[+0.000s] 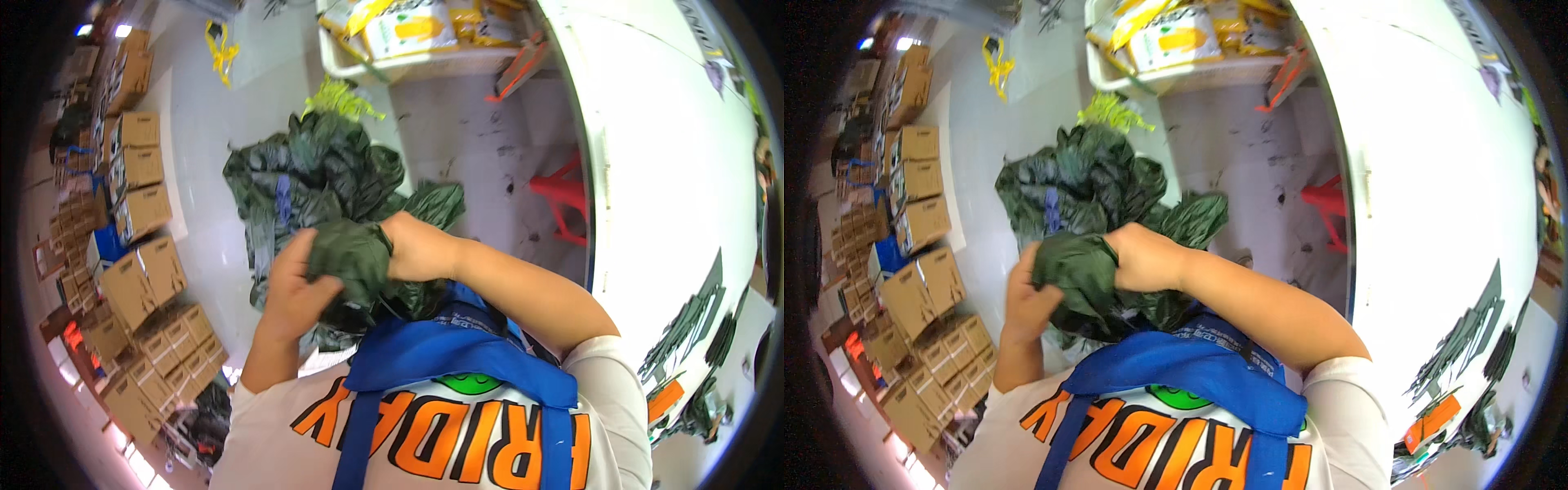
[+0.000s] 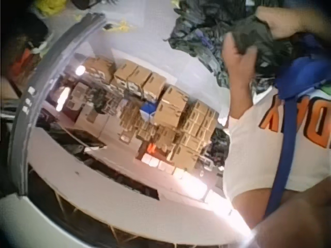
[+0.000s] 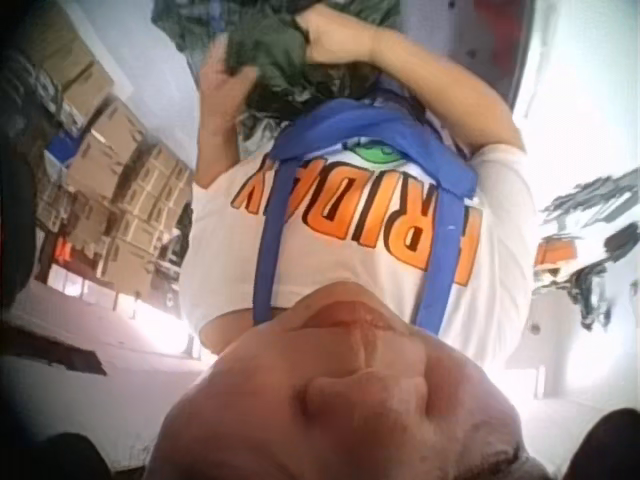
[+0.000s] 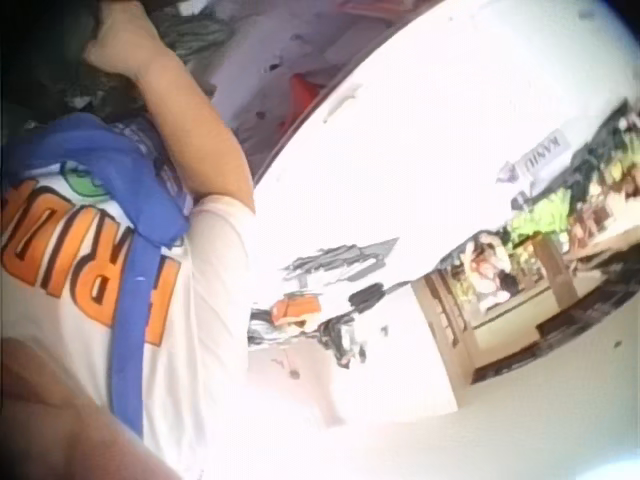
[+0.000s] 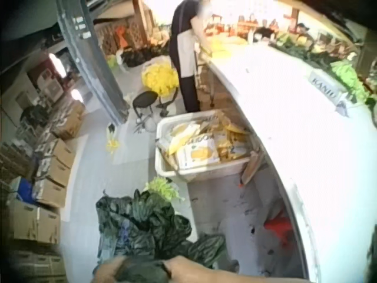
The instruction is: The person folds a dark green garment on a white table, smooths the fabric, and uses a small blade to cut a seam or tag. The person then folds the garment into a compact rectangle.
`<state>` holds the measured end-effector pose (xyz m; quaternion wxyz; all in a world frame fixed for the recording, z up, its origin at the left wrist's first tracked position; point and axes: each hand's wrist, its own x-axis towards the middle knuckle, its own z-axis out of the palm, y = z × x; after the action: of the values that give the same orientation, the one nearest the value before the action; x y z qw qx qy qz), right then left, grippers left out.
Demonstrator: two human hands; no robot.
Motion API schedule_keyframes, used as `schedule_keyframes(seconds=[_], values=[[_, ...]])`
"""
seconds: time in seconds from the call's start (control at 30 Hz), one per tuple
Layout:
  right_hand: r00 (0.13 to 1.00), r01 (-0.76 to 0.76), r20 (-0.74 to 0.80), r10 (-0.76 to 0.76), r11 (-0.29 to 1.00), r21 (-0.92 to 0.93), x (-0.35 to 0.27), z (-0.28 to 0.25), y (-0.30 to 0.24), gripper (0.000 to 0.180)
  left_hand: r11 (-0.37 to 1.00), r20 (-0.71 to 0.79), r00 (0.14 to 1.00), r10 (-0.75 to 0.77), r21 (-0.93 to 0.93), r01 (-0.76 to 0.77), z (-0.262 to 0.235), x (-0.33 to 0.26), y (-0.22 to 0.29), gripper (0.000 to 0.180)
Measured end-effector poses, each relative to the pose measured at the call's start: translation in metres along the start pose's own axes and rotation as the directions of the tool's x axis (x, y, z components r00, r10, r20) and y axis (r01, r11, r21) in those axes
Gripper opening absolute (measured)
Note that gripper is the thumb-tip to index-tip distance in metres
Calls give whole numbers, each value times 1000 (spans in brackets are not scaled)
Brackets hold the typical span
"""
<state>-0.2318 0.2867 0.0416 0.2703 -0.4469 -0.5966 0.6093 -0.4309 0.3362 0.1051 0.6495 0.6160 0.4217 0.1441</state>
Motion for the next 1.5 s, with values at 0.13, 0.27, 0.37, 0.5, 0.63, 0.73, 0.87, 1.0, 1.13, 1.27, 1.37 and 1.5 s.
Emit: schedule_keyframes(seconds=[0.13,0.27,0.37,0.5,0.63,0.73,0.87,1.0,1.13,1.27,1.37,1.5], values=[[866,323,-486,-114,871,371,-26,-21,-31,39,897,-576,689,439,244,-368,8,-29,-41,47],[820,522,-538,-196,643,561,-70,-53,-126,41,866,-647,582,-492,-296,403,-5,-108,-178,49],[702,709,-612,-366,270,652,-123,-53,-177,36,872,-627,633,-454,-460,169,5,-75,-157,46],[502,865,-771,-391,231,446,-252,-96,-202,33,877,-611,789,-61,-410,-250,50,29,-20,43],[381,923,-908,-174,17,384,-425,-117,-138,33,671,-502,772,390,-419,-612,121,112,164,42],[-122,984,-992,17,135,-119,-524,-67,-56,41,542,-192,717,670,-533,-650,253,194,313,42],[-366,918,-733,574,351,-184,-521,-2,21,38,621,352,533,769,-216,-753,476,250,448,56],[-209,971,-797,567,219,-98,-483,-3,62,41,211,359,257,897,164,-964,687,193,428,65],[-231,962,-728,646,264,-72,-454,-22,98,43,-36,547,183,817,366,-930,797,211,317,70],[-127,758,-653,746,498,421,-421,-25,153,58,167,844,433,317,400,-901,788,230,169,97],[-72,277,-742,667,728,627,-419,-12,156,68,139,935,354,31,347,-927,723,199,106,93],[408,-251,-785,467,883,395,-468,-11,78,51,386,878,475,-65,461,-799,634,222,90,60]])
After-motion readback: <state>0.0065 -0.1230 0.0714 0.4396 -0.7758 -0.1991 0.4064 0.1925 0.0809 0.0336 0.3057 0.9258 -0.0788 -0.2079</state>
